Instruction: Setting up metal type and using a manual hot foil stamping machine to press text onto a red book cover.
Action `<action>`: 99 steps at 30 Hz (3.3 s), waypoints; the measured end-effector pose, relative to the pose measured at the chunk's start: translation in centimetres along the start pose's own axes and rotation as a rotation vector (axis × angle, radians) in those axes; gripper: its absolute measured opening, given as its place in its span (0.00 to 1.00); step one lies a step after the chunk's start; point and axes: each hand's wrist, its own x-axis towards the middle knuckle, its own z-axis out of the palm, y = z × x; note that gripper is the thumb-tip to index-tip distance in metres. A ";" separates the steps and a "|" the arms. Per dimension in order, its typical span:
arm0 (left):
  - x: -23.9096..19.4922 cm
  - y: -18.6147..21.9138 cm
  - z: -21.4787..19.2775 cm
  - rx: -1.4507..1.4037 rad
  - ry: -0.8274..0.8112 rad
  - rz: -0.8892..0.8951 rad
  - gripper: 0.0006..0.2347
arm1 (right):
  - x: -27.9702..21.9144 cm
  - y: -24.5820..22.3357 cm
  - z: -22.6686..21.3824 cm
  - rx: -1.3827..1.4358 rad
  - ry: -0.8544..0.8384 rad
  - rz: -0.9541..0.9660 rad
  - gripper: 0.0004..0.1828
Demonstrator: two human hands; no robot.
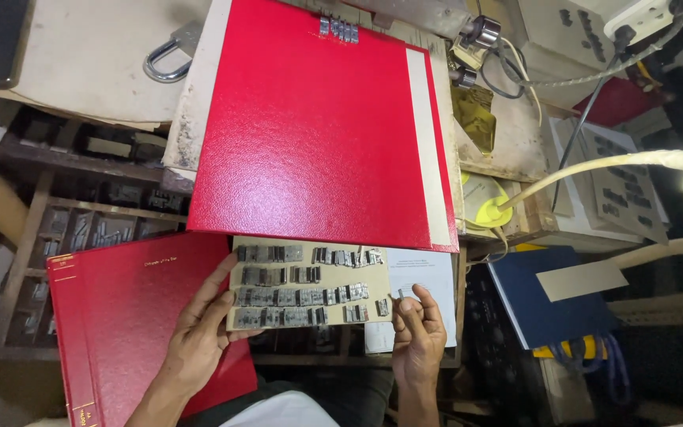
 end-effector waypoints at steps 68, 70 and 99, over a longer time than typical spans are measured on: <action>1.0 -1.6 -0.7 0.011 0.018 0.045 0.27 | -0.2 -0.1 0.7 -0.192 -0.101 -0.182 0.20; 1.3 -1.9 -1.1 -0.006 -0.041 0.093 0.27 | -1.1 -1.1 2.3 -0.551 0.041 -0.376 0.16; 1.3 -1.9 -0.8 -0.018 -0.024 0.135 0.25 | -2.3 -1.5 8.9 -0.703 -0.370 -0.655 0.24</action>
